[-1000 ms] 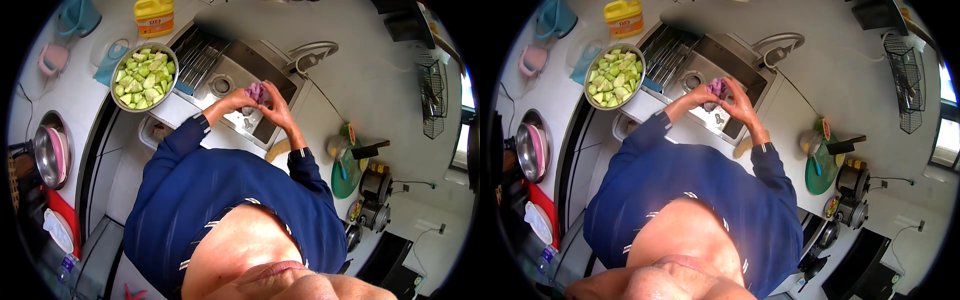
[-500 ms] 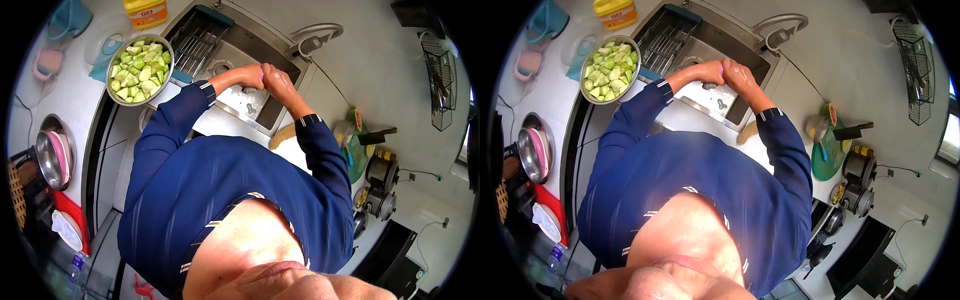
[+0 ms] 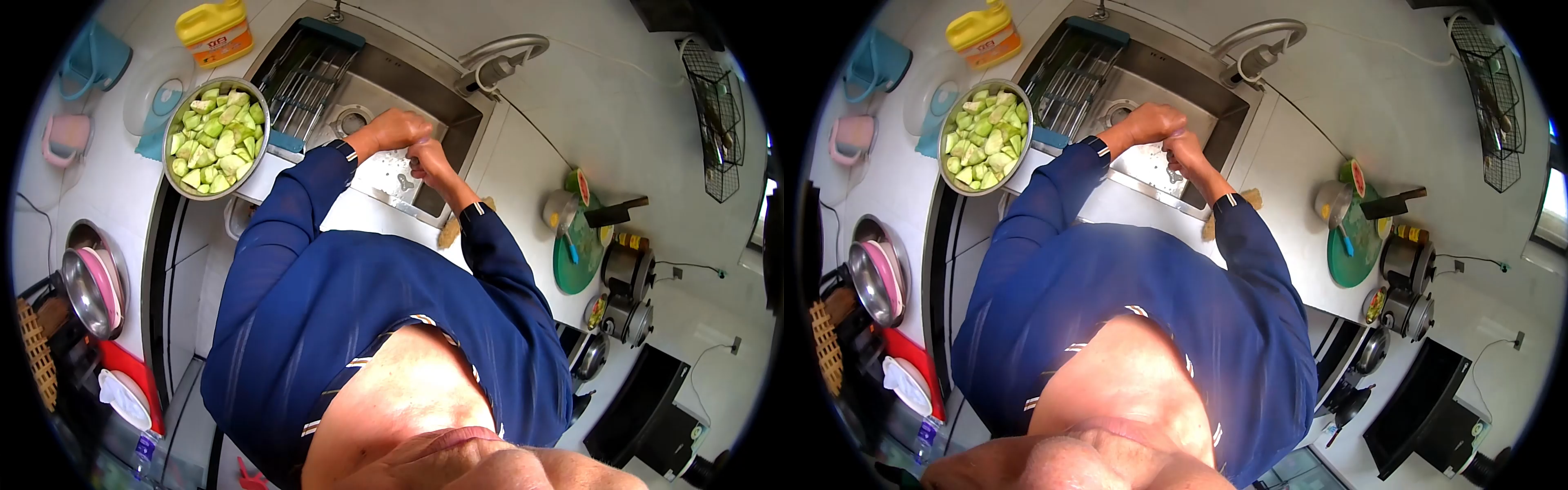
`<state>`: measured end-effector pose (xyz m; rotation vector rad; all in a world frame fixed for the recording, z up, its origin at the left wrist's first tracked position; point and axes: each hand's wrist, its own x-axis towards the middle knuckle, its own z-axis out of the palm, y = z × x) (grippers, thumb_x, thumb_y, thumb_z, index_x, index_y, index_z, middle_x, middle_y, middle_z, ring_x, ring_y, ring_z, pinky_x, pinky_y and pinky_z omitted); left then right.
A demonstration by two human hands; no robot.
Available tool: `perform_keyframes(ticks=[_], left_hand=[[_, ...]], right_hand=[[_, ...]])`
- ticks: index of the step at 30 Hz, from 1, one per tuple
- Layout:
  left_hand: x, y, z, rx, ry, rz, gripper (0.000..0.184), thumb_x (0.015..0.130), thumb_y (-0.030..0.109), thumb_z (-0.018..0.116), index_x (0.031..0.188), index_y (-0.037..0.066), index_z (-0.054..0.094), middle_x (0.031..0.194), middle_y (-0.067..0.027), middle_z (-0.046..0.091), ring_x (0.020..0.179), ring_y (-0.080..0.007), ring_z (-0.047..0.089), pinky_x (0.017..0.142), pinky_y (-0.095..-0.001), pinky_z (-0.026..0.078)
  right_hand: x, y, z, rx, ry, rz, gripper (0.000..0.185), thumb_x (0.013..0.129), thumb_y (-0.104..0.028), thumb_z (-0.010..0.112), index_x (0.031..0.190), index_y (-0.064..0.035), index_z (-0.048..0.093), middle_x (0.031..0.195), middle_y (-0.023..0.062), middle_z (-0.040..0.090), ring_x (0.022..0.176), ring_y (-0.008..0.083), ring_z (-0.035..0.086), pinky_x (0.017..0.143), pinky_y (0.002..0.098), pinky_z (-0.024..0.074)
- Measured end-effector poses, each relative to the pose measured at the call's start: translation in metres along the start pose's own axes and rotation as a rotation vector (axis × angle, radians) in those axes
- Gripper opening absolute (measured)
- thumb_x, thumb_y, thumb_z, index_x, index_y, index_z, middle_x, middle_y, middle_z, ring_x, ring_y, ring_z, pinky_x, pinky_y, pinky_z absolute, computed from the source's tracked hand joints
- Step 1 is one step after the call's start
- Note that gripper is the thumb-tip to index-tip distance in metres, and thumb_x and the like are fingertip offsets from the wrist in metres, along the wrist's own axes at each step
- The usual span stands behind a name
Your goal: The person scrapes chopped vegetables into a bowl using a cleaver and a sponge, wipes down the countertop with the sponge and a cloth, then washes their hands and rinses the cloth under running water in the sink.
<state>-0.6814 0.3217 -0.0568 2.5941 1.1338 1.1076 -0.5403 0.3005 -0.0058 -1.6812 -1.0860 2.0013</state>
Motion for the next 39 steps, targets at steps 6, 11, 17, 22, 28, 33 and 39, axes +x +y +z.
perform_keyframes(ticks=[6,11,17,22,28,33,39], left_hand=[[0.015,-0.003,0.004,0.068,0.159,0.055,0.007,0.072,0.017,0.059,0.074,0.013,0.054,0.069,-0.0043,0.056,0.065,-0.0256,0.059,0.056,-0.0406,0.047],[0.015,0.008,0.003,0.063,0.187,-0.147,0.011,0.07,0.016,0.063,0.074,0.011,0.053,0.074,-0.006,0.058,0.071,-0.0283,0.06,0.063,-0.041,0.047],[0.0,-0.005,0.037,-0.316,0.136,-0.622,0.018,0.07,0.01,0.065,0.082,0.001,0.056,0.074,-0.0091,0.06,0.077,-0.0335,0.06,0.069,-0.0395,0.048],[0.009,-0.001,-0.01,-1.292,-0.398,-1.04,0.014,0.076,0.012,0.064,0.082,0.002,0.058,0.067,-0.0052,0.056,0.058,-0.0178,0.057,0.052,-0.03,0.046],[0.023,0.018,-0.045,-1.445,-0.785,-1.058,0.014,0.072,0.017,0.067,0.071,0.008,0.056,0.061,-0.001,0.052,0.05,-0.0113,0.049,0.045,-0.0251,0.038],[0.021,0.011,-0.013,-0.651,-0.62,-0.801,0.016,0.063,0.015,0.068,0.069,0.002,0.062,0.065,-0.0128,0.061,0.062,-0.0255,0.061,0.053,-0.037,0.047],[0.009,0.011,-0.007,-0.11,-0.331,-0.629,0.019,0.078,0.018,0.057,0.089,0.005,0.065,0.092,-0.0173,0.066,0.085,-0.0346,0.064,0.072,-0.0437,0.05]], right_hand=[[0.019,0.012,-0.029,0.462,-0.295,0.059,0.02,0.072,0.001,0.053,0.074,-0.0128,0.039,0.058,-0.0036,0.032,0.043,0.0068,0.024,0.039,0.0229,0.0184],[-0.004,-0.01,-0.033,0.236,-0.279,-0.092,0.024,0.076,-0.003,0.055,0.099,-0.0044,0.05,0.087,0.0064,0.055,0.07,0.0155,0.057,0.058,0.0257,0.047],[-0.016,-0.02,-0.035,-0.389,0.018,-0.471,0.057,0.077,0.002,0.055,0.131,-0.0005,0.036,0.122,0.017,0.051,0.11,0.0266,0.056,0.087,0.0357,0.0503],[-0.043,-0.032,-0.021,-1.374,0.147,-1.162,0.072,0.07,0.008,0.058,0.136,-0.0042,0.032,0.139,0.0231,0.032,0.122,0.0367,0.045,0.095,0.0385,0.0456],[-0.028,-0.059,-0.019,-1.364,-0.098,-1.258,0.049,0.074,-0.001,0.058,0.121,-0.0076,0.046,0.118,0.022,0.048,0.108,0.0363,0.051,0.082,0.0404,0.0475],[0.013,-0.037,-0.028,-1.518,0.064,-0.984,0.026,0.076,-0.011,0.058,0.099,-0.0021,0.051,0.083,0.0213,0.059,0.076,0.0397,0.06,0.065,0.0454,0.0483],[0.033,-0.016,-0.019,-1.273,0.245,-0.774,0.023,0.077,-0.018,0.059,0.093,-0.0013,0.057,0.081,0.0271,0.061,0.082,0.0423,0.06,0.068,0.0462,0.0485]])
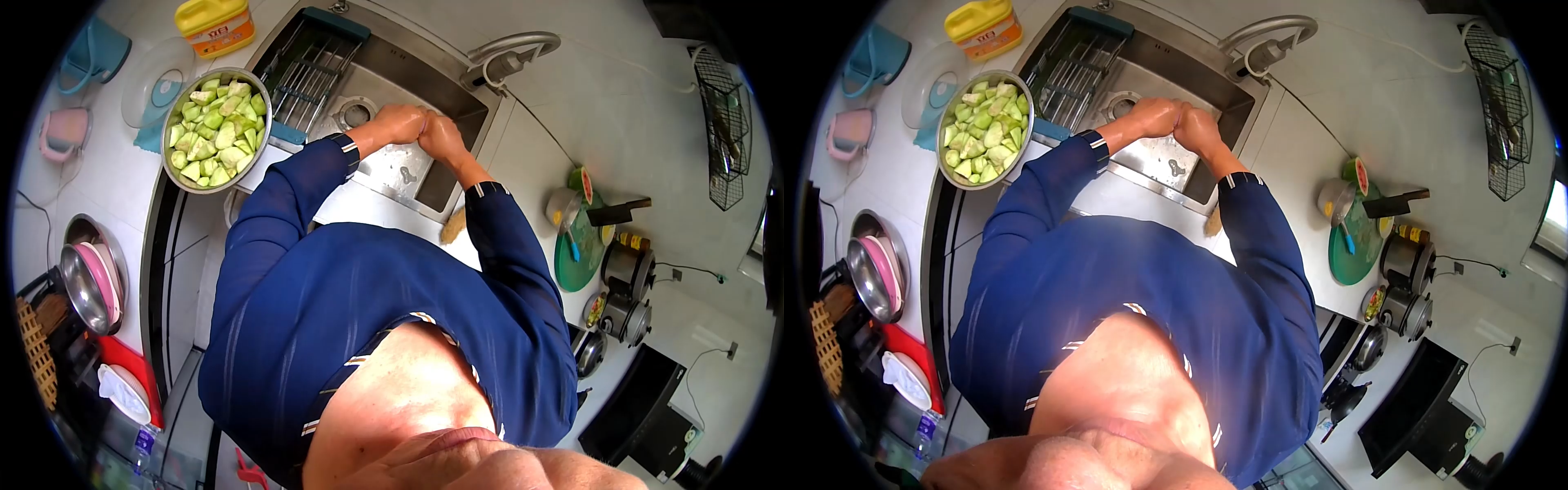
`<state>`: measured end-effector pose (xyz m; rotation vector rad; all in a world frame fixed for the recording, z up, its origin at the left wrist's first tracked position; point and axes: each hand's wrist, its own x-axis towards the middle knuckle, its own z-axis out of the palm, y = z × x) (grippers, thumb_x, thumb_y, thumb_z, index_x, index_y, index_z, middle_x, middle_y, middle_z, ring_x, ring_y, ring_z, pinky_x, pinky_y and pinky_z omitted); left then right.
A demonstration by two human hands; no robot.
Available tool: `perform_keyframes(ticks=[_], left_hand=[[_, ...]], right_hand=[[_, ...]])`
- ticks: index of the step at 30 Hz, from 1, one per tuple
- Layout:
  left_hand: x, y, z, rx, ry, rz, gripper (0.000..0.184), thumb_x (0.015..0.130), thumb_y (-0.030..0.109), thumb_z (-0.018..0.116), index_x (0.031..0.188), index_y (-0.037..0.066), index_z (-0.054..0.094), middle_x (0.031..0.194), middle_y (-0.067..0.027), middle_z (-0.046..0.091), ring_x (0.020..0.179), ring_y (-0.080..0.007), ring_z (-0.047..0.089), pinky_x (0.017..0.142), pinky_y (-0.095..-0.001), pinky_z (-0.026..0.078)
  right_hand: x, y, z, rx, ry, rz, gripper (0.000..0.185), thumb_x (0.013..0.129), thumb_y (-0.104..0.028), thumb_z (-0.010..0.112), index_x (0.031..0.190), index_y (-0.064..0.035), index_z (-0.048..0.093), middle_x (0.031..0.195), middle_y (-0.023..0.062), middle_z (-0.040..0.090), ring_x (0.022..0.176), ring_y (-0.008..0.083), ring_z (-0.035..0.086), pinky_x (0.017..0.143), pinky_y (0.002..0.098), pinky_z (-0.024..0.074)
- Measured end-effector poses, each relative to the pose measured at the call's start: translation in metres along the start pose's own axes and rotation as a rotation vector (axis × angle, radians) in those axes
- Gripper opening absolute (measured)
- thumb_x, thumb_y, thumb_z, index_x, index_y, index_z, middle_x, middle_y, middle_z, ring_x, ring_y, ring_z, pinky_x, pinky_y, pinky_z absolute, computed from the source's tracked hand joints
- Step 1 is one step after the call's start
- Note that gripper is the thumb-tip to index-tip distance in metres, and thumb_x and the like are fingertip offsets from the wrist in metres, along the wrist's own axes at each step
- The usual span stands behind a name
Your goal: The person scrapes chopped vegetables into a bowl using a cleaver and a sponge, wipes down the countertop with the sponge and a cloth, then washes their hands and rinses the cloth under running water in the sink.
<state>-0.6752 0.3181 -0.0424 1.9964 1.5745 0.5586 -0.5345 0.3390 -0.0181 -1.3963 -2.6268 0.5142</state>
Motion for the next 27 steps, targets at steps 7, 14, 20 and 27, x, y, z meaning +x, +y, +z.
perform_keyframes(ticks=[7,14,20,27], left_hand=[[0.008,-0.018,0.003,0.103,0.229,0.446,0.011,0.078,0.019,0.058,0.083,0.01,0.058,0.078,-0.0101,0.063,0.073,-0.0304,0.063,0.061,-0.0418,0.05],[0.025,-0.022,0.017,0.132,0.295,0.498,0.009,0.077,0.017,0.059,0.083,0.011,0.055,0.075,-0.0084,0.061,0.071,-0.0279,0.063,0.059,-0.0405,0.05],[0.026,-0.031,0.013,-0.081,0.159,-0.117,0.043,0.073,0.027,0.068,0.105,0.004,0.05,0.097,-0.0164,0.063,0.083,-0.0384,0.062,0.071,-0.0466,0.049],[0.044,-0.045,0.006,-0.735,0.175,-0.409,0.071,0.066,0.038,0.08,0.114,-0.004,0.048,0.095,-0.016,0.062,0.079,-0.0202,0.064,0.059,-0.0311,0.051]], right_hand=[[-0.005,-0.005,0.014,0.714,-0.165,0.483,0.004,0.071,-0.002,0.058,0.071,-0.0008,0.053,0.064,0.0116,0.055,0.053,0.021,0.051,0.048,0.0341,0.0393],[-0.017,0.025,0.035,1.625,-0.269,0.653,0.015,0.076,0.0,0.057,0.083,-0.0092,0.048,0.058,-0.0025,0.042,0.042,0.0071,0.031,0.038,0.024,0.0224],[-0.03,0.094,0.047,1.607,-0.185,0.812,0.033,0.083,-0.015,0.059,0.112,-0.0067,0.045,0.084,0.0079,0.058,0.069,0.0152,0.056,0.053,0.0254,0.0427],[0.017,0.163,-0.012,1.971,0.248,0.642,0.038,0.086,-0.042,0.061,0.1,-0.0084,0.05,0.096,0.0086,0.06,0.092,0.0224,0.058,0.074,0.0366,0.0472]])
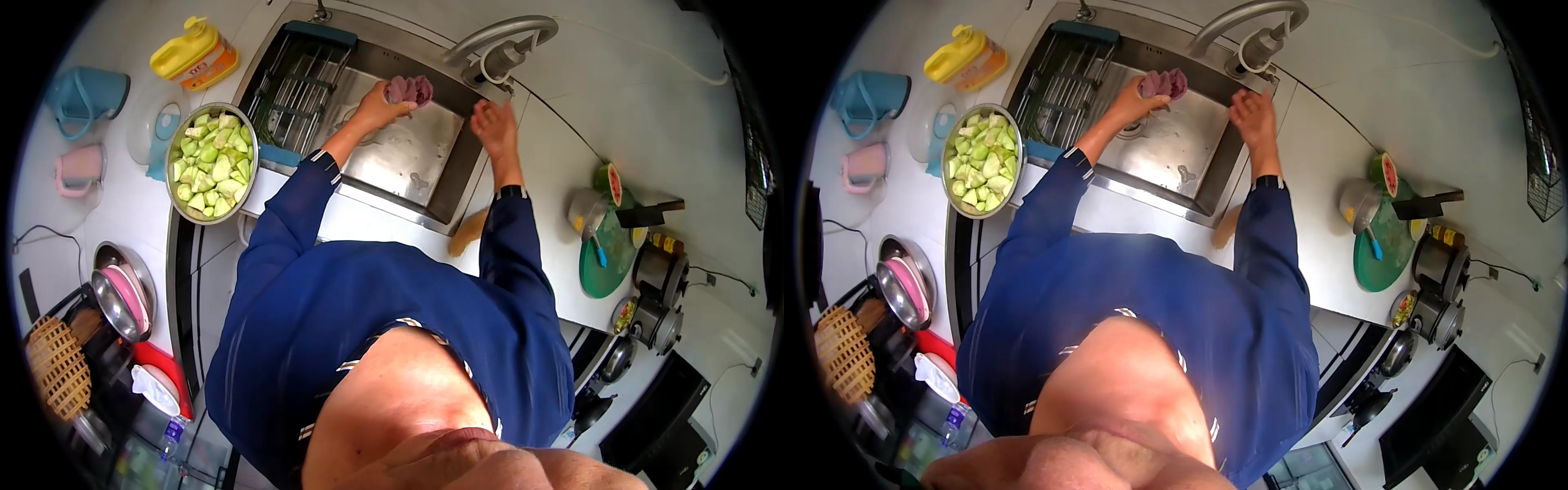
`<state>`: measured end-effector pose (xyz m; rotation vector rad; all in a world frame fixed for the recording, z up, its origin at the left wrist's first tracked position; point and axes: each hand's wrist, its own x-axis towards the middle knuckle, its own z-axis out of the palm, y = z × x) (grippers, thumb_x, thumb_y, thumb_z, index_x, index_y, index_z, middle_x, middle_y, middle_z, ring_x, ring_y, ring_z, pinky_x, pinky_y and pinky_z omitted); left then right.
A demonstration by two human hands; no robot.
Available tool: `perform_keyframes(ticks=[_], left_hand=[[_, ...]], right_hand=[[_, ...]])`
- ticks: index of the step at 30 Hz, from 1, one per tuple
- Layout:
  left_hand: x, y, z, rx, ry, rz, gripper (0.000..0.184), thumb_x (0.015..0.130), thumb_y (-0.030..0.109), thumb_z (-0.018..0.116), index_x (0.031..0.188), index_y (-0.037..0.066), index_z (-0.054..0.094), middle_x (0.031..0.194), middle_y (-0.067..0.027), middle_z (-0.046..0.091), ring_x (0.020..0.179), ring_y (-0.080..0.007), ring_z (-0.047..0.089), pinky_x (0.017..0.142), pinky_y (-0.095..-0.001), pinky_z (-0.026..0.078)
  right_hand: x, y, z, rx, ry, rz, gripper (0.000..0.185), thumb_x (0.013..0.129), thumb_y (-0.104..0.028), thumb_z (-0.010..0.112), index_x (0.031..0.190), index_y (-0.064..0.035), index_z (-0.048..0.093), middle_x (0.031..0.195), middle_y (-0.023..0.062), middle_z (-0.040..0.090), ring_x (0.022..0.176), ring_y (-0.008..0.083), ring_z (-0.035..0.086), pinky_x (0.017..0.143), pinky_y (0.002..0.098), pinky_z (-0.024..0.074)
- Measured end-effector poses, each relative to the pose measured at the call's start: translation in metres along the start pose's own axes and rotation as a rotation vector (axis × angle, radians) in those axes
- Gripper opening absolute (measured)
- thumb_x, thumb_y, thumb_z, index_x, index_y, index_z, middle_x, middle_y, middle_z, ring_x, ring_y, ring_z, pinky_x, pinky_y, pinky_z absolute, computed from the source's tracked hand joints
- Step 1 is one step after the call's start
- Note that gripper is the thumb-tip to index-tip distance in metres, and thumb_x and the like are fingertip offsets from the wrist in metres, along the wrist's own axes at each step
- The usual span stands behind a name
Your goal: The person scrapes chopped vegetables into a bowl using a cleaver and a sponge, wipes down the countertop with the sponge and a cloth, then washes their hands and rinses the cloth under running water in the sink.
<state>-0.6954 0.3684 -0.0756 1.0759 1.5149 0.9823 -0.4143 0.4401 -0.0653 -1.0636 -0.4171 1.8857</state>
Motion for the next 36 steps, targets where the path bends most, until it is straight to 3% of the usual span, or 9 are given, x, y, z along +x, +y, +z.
perform_keyframes(ticks=[6,9,16,21,25,26,29,32,36], left_hand=[[-0.002,0.039,-0.002,-0.312,0.057,-0.004,0.055,0.08,0.038,0.07,0.109,-0.005,0.05,0.092,-0.0114,0.059,0.071,-0.0149,0.059,0.053,-0.0276,0.049],[0.009,0.037,0.002,-0.405,0.037,-0.039,0.05,0.084,0.037,0.065,0.108,-0.004,0.051,0.091,-0.0099,0.058,0.072,-0.0146,0.058,0.053,-0.0277,0.048],[0.023,0.031,0.03,-0.516,0.084,-0.052,0.046,0.09,0.041,0.057,0.104,-0.002,0.051,0.088,-0.0069,0.057,0.07,-0.0126,0.055,0.052,-0.0272,0.046],[0.061,-0.029,0.045,-0.341,0.151,-0.068,0.045,0.09,0.042,0.056,0.099,-0.002,0.054,0.08,-0.008,0.057,0.073,-0.0193,0.056,0.066,-0.0356,0.048],[0.035,-0.024,0.058,0.147,0.22,0.255,0.03,0.089,0.024,0.056,0.107,0.0,0.054,0.088,-0.0114,0.062,0.078,-0.0183,0.06,0.07,-0.0285,0.048],[0.023,-0.016,0.059,0.133,0.169,0.168,0.029,0.085,0.016,0.06,0.108,0.0,0.055,0.092,-0.0119,0.063,0.082,-0.0201,0.061,0.077,-0.0284,0.046],[0.003,-0.028,0.054,0.084,0.178,0.187,0.023,0.085,0.01,0.06,0.105,0.002,0.056,0.089,-0.01,0.062,0.081,-0.0195,0.06,0.074,-0.0308,0.048],[0.0,-0.033,0.038,-0.46,0.291,-0.185,0.021,0.081,0.007,0.062,0.102,0.005,0.056,0.078,-0.007,0.06,0.069,-0.0149,0.058,0.06,-0.0281,0.047],[0.014,-0.042,0.025,-0.912,0.286,-0.129,0.011,0.082,0.004,0.061,0.089,0.005,0.053,0.074,-0.0034,0.055,0.064,-0.01,0.052,0.055,-0.0252,0.043]], right_hand=[[0.047,-0.043,0.004,0.104,0.225,-0.033,0.032,0.092,-0.038,0.054,0.084,-0.0081,0.05,0.077,0.0028,0.057,0.068,0.0134,0.053,0.064,0.0298,0.0464],[0.062,-0.03,-0.012,0.1,0.092,-0.114,0.025,0.094,-0.032,0.05,0.084,-0.0098,0.05,0.072,0.0006,0.054,0.062,0.0109,0.05,0.06,0.0291,0.0445],[0.062,0.009,-0.026,-0.093,0.292,-0.096,0.025,0.095,-0.03,0.049,0.08,-0.0106,0.053,0.063,-0.0011,0.051,0.051,0.0105,0.046,0.048,0.0253,0.0407],[0.065,0.051,-0.017,-0.095,0.146,0.018,0.029,0.092,-0.04,0.052,0.092,-0.0108,0.058,0.075,0.0003,0.058,0.064,0.0136,0.055,0.058,0.0267,0.0447],[0.017,0.078,0.062,-0.298,0.158,0.192,0.031,0.092,-0.036,0.052,0.109,-0.0092,0.056,0.095,0.0061,0.06,0.091,0.0209,0.059,0.08,0.034,0.0466],[0.016,0.083,0.067,-0.311,0.162,0.235,0.032,0.093,-0.034,0.051,0.112,-0.0086,0.056,0.1,0.0074,0.061,0.097,0.0225,0.059,0.084,0.0362,0.0465],[0.057,0.125,0.025,0.213,0.005,0.17,0.03,0.094,-0.029,0.047,0.112,-0.0075,0.056,0.109,0.0094,0.061,0.103,0.0251,0.058,0.091,0.0413,0.0456],[0.072,0.144,0.014,0.348,-0.06,0.085,0.03,0.095,-0.026,0.045,0.114,-0.0061,0.055,0.115,0.0091,0.059,0.107,0.0242,0.056,0.096,0.041,0.0433],[0.041,0.122,0.051,0.483,-0.152,0.167,0.03,0.096,-0.025,0.043,0.115,-0.0052,0.055,0.115,0.0097,0.059,0.107,0.0257,0.056,0.096,0.0408,0.0433]])
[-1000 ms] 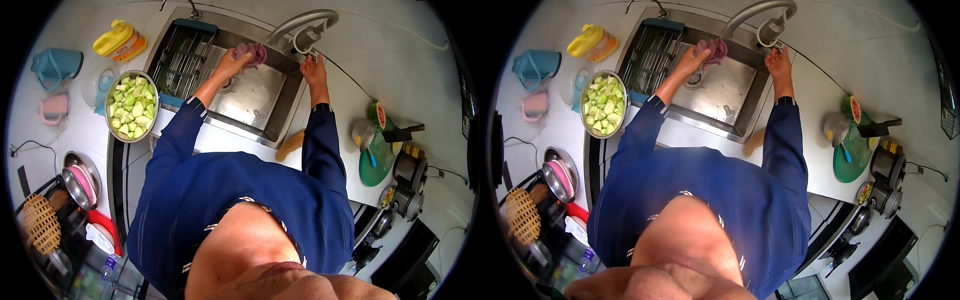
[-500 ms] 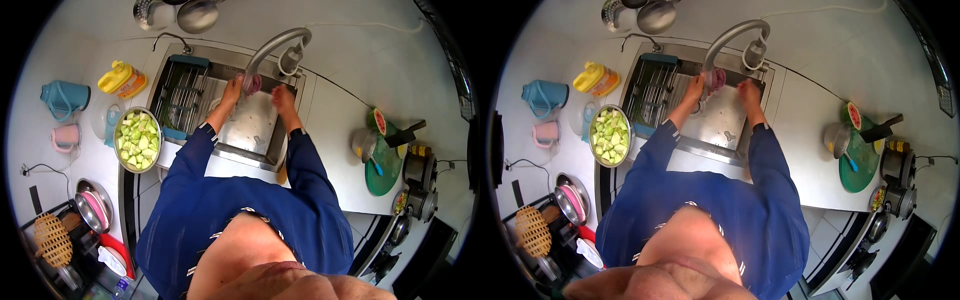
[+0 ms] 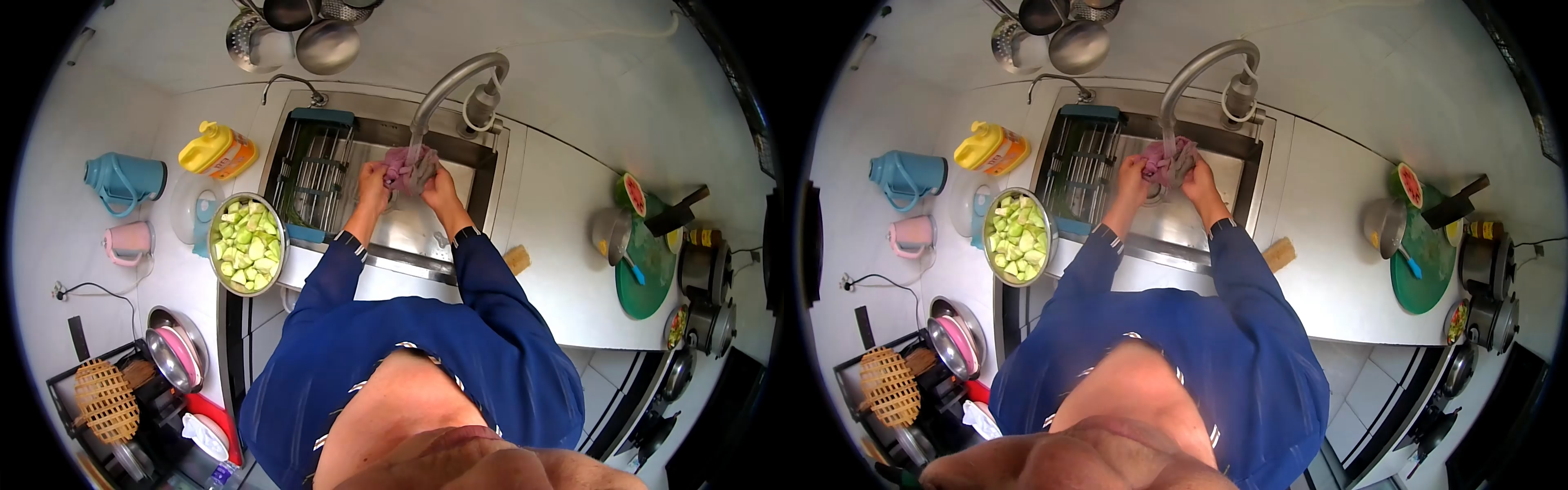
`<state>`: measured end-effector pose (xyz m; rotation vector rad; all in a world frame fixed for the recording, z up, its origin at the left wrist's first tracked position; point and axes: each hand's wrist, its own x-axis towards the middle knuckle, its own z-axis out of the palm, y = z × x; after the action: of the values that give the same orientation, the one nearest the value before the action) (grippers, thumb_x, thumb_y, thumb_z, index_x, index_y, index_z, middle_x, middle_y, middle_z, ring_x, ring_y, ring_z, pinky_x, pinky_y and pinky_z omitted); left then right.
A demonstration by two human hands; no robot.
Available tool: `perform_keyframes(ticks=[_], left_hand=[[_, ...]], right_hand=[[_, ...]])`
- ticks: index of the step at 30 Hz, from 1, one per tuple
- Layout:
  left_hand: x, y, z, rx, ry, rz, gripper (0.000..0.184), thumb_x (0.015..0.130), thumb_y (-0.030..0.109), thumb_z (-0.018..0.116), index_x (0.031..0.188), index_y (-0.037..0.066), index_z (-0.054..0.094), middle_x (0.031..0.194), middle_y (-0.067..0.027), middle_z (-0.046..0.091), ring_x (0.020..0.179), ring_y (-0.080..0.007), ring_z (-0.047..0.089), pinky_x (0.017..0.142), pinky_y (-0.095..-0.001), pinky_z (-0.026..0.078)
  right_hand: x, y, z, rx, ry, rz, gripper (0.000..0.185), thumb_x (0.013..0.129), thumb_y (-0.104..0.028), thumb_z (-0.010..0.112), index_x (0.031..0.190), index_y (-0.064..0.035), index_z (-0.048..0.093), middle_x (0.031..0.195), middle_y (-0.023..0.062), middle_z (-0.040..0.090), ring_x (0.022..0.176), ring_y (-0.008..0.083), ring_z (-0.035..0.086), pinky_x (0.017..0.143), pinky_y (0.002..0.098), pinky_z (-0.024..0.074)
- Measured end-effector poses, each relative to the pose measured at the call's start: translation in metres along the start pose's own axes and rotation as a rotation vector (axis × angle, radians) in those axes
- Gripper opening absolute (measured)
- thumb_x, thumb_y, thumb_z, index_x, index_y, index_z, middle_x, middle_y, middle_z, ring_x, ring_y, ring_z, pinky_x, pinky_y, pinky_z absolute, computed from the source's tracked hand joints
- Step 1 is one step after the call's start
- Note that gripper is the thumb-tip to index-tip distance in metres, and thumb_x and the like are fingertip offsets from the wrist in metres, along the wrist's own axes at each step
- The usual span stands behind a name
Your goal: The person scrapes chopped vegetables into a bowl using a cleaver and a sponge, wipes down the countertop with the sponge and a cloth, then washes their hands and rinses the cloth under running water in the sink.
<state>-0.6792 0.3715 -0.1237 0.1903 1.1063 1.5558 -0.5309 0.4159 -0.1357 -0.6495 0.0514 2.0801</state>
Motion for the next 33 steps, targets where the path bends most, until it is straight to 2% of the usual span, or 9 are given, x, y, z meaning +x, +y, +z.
perform_keyframes(ticks=[5,8,14,17,20,23,27,28,33], left_hand=[[-0.006,0.022,0.014,0.166,-0.056,-0.044,0.012,0.08,-0.002,0.058,0.086,0.005,0.05,0.078,-0.0039,0.054,0.064,-0.0105,0.052,0.058,-0.0255,0.043],[-0.001,0.03,0.013,0.141,-0.117,0.083,0.016,0.079,-0.007,0.055,0.083,0.006,0.046,0.079,-0.0053,0.055,0.072,-0.0133,0.055,0.062,-0.0274,0.046],[-0.012,0.053,0.032,-0.198,-0.133,0.185,0.015,0.08,-0.005,0.056,0.085,0.006,0.047,0.08,-0.0025,0.052,0.07,-0.011,0.052,0.062,-0.0254,0.044],[-0.004,0.043,0.03,0.101,-0.159,0.256,0.017,0.078,-0.001,0.058,0.09,0.005,0.047,0.077,-0.0044,0.052,0.069,-0.0131,0.052,0.063,-0.0275,0.046],[-0.03,0.028,0.03,0.982,-0.192,0.567,0.025,0.073,0.008,0.064,0.091,0.006,0.048,0.079,-0.012,0.054,0.072,-0.0217,0.058,0.066,-0.0326,0.048],[-0.069,-0.009,0.032,1.037,-0.37,0.689,0.026,0.07,0.016,0.067,0.089,0.007,0.05,0.081,-0.0182,0.057,0.074,-0.034,0.061,0.064,-0.0409,0.048],[-0.054,-0.007,0.046,1.277,-0.182,0.736,0.02,0.075,0.023,0.061,0.085,0.008,0.053,0.075,-0.0203,0.061,0.07,-0.0418,0.06,0.06,-0.049,0.047],[-0.037,0.0,0.048,1.287,-0.096,0.701,0.02,0.076,0.024,0.059,0.085,0.008,0.053,0.072,-0.0201,0.061,0.068,-0.0423,0.06,0.059,-0.0497,0.047],[-0.032,0.012,0.062,1.232,-0.069,0.709,0.021,0.078,0.026,0.056,0.084,0.007,0.053,0.068,-0.0205,0.061,0.065,-0.0421,0.06,0.058,-0.0504,0.047]], right_hand=[[-0.038,-0.008,0.058,0.001,-0.143,0.081,0.032,0.095,-0.025,0.043,0.119,-0.005,0.052,0.117,0.01,0.058,0.105,0.0279,0.058,0.093,0.0427,0.0456],[-0.01,-0.003,0.007,-0.509,-0.126,-0.063,0.031,0.094,-0.024,0.048,0.117,-0.0047,0.053,0.112,0.008,0.06,0.102,0.0244,0.059,0.088,0.0411,0.0489],[-0.001,0.007,-0.034,-0.677,0.456,-0.013,0.034,0.091,-0.03,0.053,0.115,-0.0066,0.053,0.104,0.0067,0.061,0.097,0.0213,0.06,0.079,0.0426,0.0519],[-0.031,0.018,0.02,-0.403,0.309,0.275,0.04,0.09,-0.041,0.052,0.113,-0.0089,0.054,0.093,0.0058,0.062,0.086,0.0201,0.062,0.068,0.0418,0.053],[-0.044,0.029,0.059,-0.179,0.127,0.168,0.047,0.09,-0.05,0.048,0.108,-0.0076,0.056,0.085,0.0057,0.061,0.078,0.0195,0.062,0.064,0.0373,0.0524],[-0.005,0.013,0.0,-0.206,-0.118,0.188,0.048,0.09,-0.052,0.046,0.1,-0.007,0.058,0.084,0.0057,0.061,0.075,0.0207,0.061,0.069,0.0344,0.0522],[0.025,0.041,-0.056,-0.107,-0.211,-0.008,0.04,0.092,-0.048,0.045,0.09,-0.0099,0.056,0.083,0.0069,0.06,0.077,0.0197,0.059,0.071,0.0322,0.0497],[-0.006,0.047,0.001,-0.023,0.036,-0.066,0.036,0.095,-0.041,0.042,0.092,-0.0079,0.056,0.082,0.0062,0.06,0.076,0.0206,0.058,0.072,0.0336,0.0492],[-0.014,0.026,0.034,-0.139,0.129,-0.087,0.037,0.096,-0.044,0.04,0.085,-0.0113,0.054,0.077,0.0037,0.056,0.072,0.0187,0.055,0.067,0.033,0.0474]])
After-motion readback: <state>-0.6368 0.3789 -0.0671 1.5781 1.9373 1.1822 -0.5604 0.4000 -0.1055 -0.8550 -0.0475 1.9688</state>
